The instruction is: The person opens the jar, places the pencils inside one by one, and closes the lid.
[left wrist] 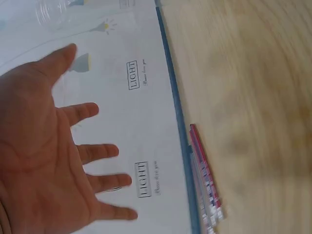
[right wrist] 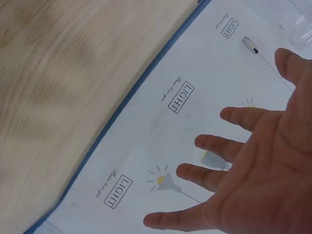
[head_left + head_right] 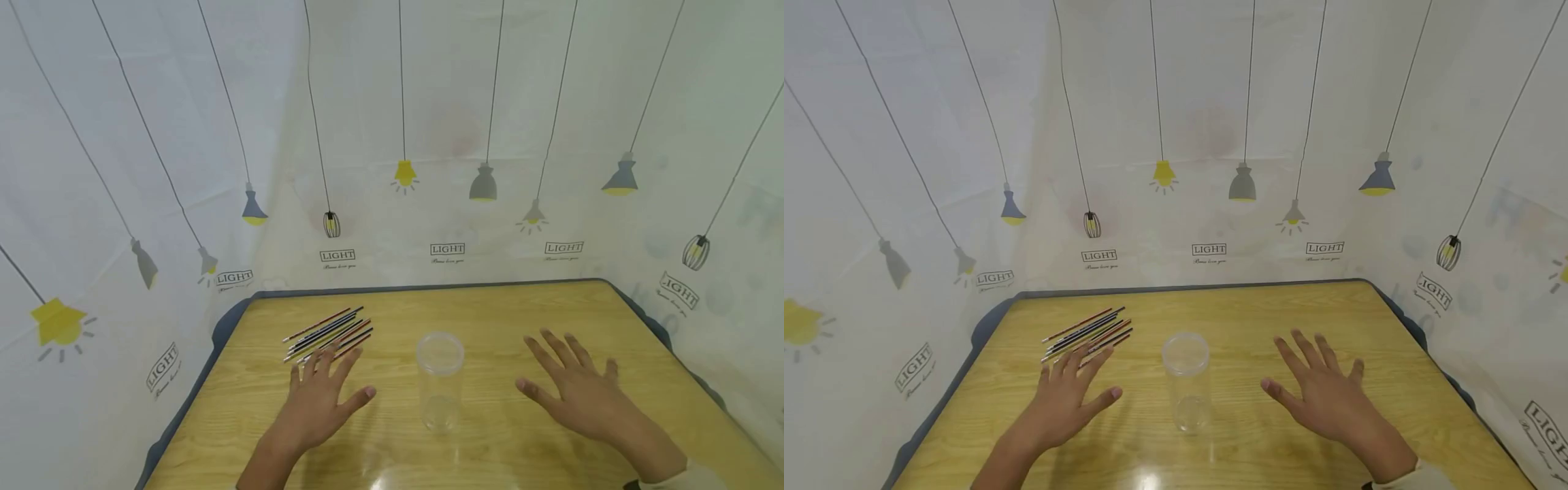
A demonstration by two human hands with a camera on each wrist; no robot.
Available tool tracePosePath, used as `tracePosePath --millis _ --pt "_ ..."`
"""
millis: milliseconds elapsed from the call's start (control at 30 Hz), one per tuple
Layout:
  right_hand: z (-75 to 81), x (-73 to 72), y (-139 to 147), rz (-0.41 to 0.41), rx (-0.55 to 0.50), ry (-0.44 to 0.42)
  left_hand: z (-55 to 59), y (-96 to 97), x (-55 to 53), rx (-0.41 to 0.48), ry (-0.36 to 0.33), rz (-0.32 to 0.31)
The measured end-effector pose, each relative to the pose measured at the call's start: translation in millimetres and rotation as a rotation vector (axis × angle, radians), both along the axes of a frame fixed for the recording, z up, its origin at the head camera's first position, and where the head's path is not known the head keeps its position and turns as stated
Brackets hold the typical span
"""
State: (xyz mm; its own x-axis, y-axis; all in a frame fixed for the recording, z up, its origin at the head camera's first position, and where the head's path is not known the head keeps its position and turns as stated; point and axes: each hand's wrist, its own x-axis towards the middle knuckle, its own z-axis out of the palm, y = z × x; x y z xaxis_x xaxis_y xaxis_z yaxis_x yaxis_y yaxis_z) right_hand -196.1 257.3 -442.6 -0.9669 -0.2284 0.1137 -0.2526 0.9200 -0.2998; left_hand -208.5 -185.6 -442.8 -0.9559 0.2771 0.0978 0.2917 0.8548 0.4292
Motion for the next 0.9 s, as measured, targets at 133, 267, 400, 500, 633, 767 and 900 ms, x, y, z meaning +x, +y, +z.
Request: tracePosePath --millis 133,267,400,500,633,767,900 --pt "5.8 -2.0 -5 0.053 -0.113 0.024 -8.6 4.3 -8.1 0.2 -0.128 -0.091" --pt "14.0 -3.2 -14 0.126 -0.262 0.043 -19.8 15.0 -15.6 0.358 -0.273 -0.15" --pt "21.0 -4.7 -27 0.166 -0.364 0.063 -28.0 32.0 -20.1 0.43 -0.308 -0.179" --pt "23.7 -6.4 -38 0.166 -0.401 0.073 -32.2 45.3 -22.2 0.458 -0.301 -0.189" --pt "24.5 -9.8 -54 0.165 -0.459 0.054 -38.4 61.5 -26.2 0.492 -0.301 -0.205" --pt "22.3 -14.9 -70 0.166 -0.513 0.038 -43.4 75.5 -31.0 0.563 -0.288 -0.247" --pt "17.7 -20.4 -84 0.155 -0.57 0.036 -46.8 88.6 -32.2 0.633 -0.276 -0.27"
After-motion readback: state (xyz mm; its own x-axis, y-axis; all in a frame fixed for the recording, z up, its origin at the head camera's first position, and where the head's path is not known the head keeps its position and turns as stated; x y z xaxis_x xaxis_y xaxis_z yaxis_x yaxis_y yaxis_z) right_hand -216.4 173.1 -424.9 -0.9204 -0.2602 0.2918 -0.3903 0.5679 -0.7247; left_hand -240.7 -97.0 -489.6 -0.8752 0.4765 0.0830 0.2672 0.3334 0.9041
